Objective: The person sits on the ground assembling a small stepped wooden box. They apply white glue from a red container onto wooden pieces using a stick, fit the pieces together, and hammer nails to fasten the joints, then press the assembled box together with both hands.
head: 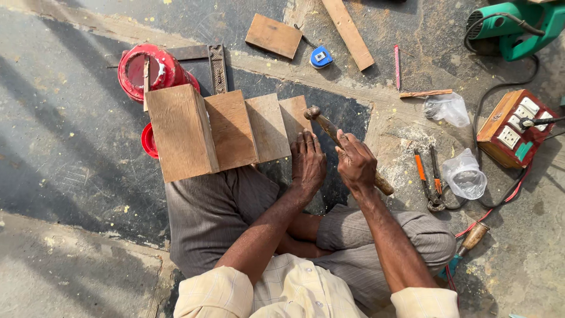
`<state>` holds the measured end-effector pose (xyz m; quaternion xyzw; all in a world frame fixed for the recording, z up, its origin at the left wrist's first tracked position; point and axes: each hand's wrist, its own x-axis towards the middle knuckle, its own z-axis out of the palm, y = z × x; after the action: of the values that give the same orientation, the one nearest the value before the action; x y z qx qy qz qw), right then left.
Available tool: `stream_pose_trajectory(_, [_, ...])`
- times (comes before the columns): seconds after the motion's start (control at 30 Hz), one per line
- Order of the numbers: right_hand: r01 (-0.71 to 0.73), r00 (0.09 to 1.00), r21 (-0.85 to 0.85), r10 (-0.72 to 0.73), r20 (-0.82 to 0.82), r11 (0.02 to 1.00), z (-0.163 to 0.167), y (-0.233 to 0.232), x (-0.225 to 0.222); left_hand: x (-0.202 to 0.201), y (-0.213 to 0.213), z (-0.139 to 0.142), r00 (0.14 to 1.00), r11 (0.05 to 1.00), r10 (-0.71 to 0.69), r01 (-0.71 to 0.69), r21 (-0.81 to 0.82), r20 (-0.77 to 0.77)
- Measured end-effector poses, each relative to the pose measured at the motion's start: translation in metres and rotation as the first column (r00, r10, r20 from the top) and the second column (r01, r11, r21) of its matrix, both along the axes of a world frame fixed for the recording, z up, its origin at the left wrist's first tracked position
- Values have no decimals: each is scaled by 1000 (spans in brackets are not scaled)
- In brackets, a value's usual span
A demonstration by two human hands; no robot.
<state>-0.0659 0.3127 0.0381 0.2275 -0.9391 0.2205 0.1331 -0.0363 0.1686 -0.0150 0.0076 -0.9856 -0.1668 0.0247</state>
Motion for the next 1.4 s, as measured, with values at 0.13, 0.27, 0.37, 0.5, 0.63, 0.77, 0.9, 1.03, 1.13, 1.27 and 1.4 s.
stream_pose_trajectory(0.13, [-11, 1000, -70, 11, -2, 997, 3, 1, -1, 1, -4, 17, 999, 997, -9, 13, -75, 53])
stream_pose_trajectory(0.27, [320, 818, 28, -291, 497, 947, 0, 29, -21, 3, -15, 71, 983, 996, -44, 28, 90, 176])
stream_pose_trajectory(0.37, [268, 881, 12, -250, 402, 963, -7, 59, -43, -10, -47, 129, 992, 929, -53, 6, 369, 118])
stream_pose_trajectory(0.5, [387, 799, 92, -383, 464, 918, -26, 33, -28, -16, -183, 183, 964, 955, 230, -197, 222, -132])
stream_pose_trajectory(0.63, [939, -39, -83, 342, 939, 335, -40, -61, 16, -39, -276, 190, 937, 939, 337, -328, 98, -88])
stream_pose_trajectory(0.77, [937, 249, -348, 686, 684, 6, -9, -114, 13, -48, -309, 172, 841, 932, 302, -359, 46, 448])
stream_pose_trajectory(0.9, [840, 392, -537, 775, 495, -81, 30, -125, -22, -48, -310, 148, 827, 966, 224, -257, -7, 515])
stream_pose_trajectory(1.03, [901, 264, -423, 659, 704, 91, 33, -143, -55, -37, -299, 143, 828, 922, 354, -387, -14, 436])
stream_pose_trajectory(1.13, [934, 288, -355, 676, 679, -41, 23, -152, -76, -26, -283, 154, 847, 889, 421, -456, 36, 325])
stream_pose_trajectory(1.27, [908, 411, -359, 618, 670, -214, 30, -149, -100, -17, -269, 172, 844, 832, 500, -530, 164, 193])
stream_pose_trajectory(1.4, [827, 538, -515, 584, 608, -226, 66, -119, -128, -31, -269, 185, 835, 790, 529, -549, 274, 150])
